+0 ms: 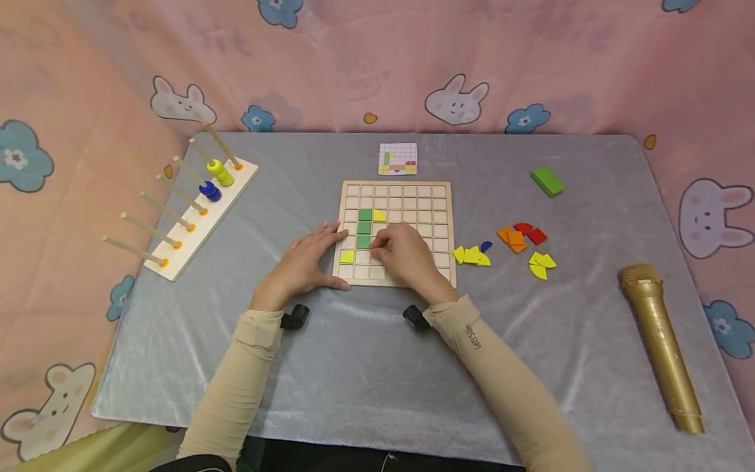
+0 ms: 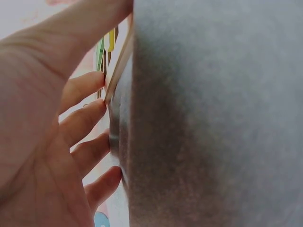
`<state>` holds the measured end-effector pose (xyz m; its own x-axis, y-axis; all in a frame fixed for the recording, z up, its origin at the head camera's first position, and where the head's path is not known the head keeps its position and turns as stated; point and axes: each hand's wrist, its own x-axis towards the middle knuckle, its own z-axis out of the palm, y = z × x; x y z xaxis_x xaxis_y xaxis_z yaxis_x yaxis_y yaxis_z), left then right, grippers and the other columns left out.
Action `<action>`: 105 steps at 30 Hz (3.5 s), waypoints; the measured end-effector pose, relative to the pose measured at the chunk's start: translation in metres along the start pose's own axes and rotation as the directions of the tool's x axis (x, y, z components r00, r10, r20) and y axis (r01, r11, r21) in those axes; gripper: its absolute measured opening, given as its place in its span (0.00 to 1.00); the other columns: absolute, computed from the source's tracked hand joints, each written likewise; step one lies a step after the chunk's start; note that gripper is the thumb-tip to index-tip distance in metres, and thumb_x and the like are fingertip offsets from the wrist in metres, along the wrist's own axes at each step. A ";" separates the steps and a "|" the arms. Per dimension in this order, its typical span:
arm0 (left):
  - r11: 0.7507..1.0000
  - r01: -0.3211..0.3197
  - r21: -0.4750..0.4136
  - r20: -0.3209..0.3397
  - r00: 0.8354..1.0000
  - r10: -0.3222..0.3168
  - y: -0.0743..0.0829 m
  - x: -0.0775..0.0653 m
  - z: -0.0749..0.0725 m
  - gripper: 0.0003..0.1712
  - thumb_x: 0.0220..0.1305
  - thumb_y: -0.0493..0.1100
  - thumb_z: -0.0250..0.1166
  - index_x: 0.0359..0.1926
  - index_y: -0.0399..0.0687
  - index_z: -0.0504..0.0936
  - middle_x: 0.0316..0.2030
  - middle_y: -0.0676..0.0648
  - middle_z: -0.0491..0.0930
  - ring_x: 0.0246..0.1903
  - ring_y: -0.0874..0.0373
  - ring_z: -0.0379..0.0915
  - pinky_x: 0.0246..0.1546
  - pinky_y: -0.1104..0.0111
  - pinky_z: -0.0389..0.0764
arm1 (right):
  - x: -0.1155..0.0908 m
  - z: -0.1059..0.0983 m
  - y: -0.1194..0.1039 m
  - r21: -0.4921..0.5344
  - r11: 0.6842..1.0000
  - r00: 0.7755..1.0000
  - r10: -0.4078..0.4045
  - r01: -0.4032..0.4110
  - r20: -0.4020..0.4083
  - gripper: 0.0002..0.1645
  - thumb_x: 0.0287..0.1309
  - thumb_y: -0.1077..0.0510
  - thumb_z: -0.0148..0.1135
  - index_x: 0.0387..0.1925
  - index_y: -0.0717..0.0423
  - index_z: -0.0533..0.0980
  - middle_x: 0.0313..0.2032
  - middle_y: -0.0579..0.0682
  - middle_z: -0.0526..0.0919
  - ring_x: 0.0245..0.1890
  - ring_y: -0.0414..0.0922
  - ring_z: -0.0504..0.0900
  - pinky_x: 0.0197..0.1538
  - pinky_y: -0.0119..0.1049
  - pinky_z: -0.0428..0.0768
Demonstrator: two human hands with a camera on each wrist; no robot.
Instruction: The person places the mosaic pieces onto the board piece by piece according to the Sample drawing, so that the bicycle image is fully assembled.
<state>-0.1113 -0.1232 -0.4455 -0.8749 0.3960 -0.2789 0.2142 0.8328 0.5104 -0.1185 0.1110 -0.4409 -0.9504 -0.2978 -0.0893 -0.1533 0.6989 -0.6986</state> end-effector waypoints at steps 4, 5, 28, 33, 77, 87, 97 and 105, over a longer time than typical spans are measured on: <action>1.000 0.007 -0.008 -0.003 1.000 -0.007 -0.001 -0.001 0.000 0.66 0.49 0.61 0.85 0.84 0.58 0.60 0.86 0.54 0.47 0.86 0.51 0.40 0.82 0.44 0.52 | -0.007 -0.014 0.012 -0.003 1.000 0.999 0.027 -0.028 -0.020 0.05 0.68 0.62 0.70 0.39 0.56 0.91 0.37 0.54 0.87 0.32 0.49 0.77 0.34 0.40 0.73; 1.000 0.006 -0.009 -0.002 1.000 -0.006 -0.001 -0.001 0.000 0.66 0.49 0.60 0.85 0.84 0.58 0.60 0.86 0.54 0.47 0.86 0.52 0.39 0.82 0.44 0.52 | -0.009 -0.018 0.016 -0.003 0.999 0.999 0.037 -0.037 -0.027 0.06 0.68 0.62 0.70 0.39 0.57 0.91 0.38 0.55 0.88 0.32 0.50 0.77 0.35 0.40 0.73; 1.000 -0.010 -0.006 -0.003 1.000 0.010 -0.002 0.000 0.003 0.65 0.50 0.60 0.84 0.84 0.58 0.59 0.86 0.54 0.47 0.86 0.51 0.39 0.82 0.43 0.51 | -0.043 -0.092 0.079 -0.068 0.969 0.969 0.243 -0.239 0.045 0.20 0.69 0.60 0.69 0.59 0.64 0.81 0.52 0.66 0.82 0.48 0.58 0.76 0.47 0.44 0.74; 1.000 -0.010 -0.008 -0.009 1.000 0.010 -0.002 -0.001 0.002 0.65 0.50 0.60 0.85 0.84 0.58 0.60 0.86 0.53 0.47 0.86 0.51 0.40 0.82 0.44 0.52 | -0.045 -0.089 0.081 -0.066 0.965 0.966 0.257 -0.255 0.031 0.20 0.67 0.60 0.71 0.57 0.64 0.81 0.49 0.65 0.83 0.45 0.57 0.76 0.46 0.44 0.73; 1.000 0.012 -0.005 0.000 1.000 -0.012 0.000 0.000 0.001 0.64 0.51 0.60 0.84 0.84 0.58 0.60 0.86 0.54 0.48 0.86 0.52 0.39 0.83 0.45 0.51 | -0.012 -0.019 0.016 0.087 0.993 0.996 -0.082 0.085 -0.039 0.10 0.65 0.66 0.72 0.47 0.59 0.90 0.36 0.55 0.88 0.35 0.49 0.76 0.39 0.38 0.72; 1.000 0.007 -0.003 -0.005 1.000 -0.007 -0.002 0.001 0.001 0.65 0.50 0.61 0.84 0.84 0.58 0.60 0.86 0.53 0.48 0.86 0.51 0.40 0.82 0.45 0.52 | 0.002 0.003 0.000 0.114 0.992 0.998 -0.066 0.063 0.020 0.03 0.65 0.63 0.73 0.40 0.59 0.87 0.31 0.53 0.85 0.34 0.47 0.78 0.40 0.37 0.74; 1.000 0.002 -0.005 -0.009 1.000 -0.002 0.000 0.000 0.000 0.64 0.50 0.61 0.84 0.83 0.57 0.61 0.86 0.53 0.49 0.86 0.51 0.41 0.82 0.45 0.52 | 0.011 0.014 -0.005 0.100 0.993 0.995 -0.072 0.065 0.065 0.04 0.66 0.63 0.72 0.40 0.59 0.88 0.32 0.52 0.87 0.30 0.45 0.81 0.38 0.37 0.77; 1.000 -0.004 -0.007 -0.011 1.000 0.004 0.000 0.000 0.000 0.64 0.50 0.61 0.85 0.83 0.57 0.62 0.86 0.52 0.49 0.86 0.50 0.41 0.82 0.45 0.53 | 0.013 0.017 -0.005 0.080 0.995 0.996 -0.070 0.066 0.053 0.04 0.65 0.63 0.73 0.40 0.59 0.89 0.32 0.53 0.88 0.31 0.46 0.82 0.38 0.37 0.78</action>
<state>-0.1114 -0.1233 -0.4462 -0.8786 0.3951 -0.2683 0.2147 0.8286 0.5170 -0.1252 0.0927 -0.4504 -0.9218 -0.3799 -0.0776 -0.1932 0.6236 -0.7575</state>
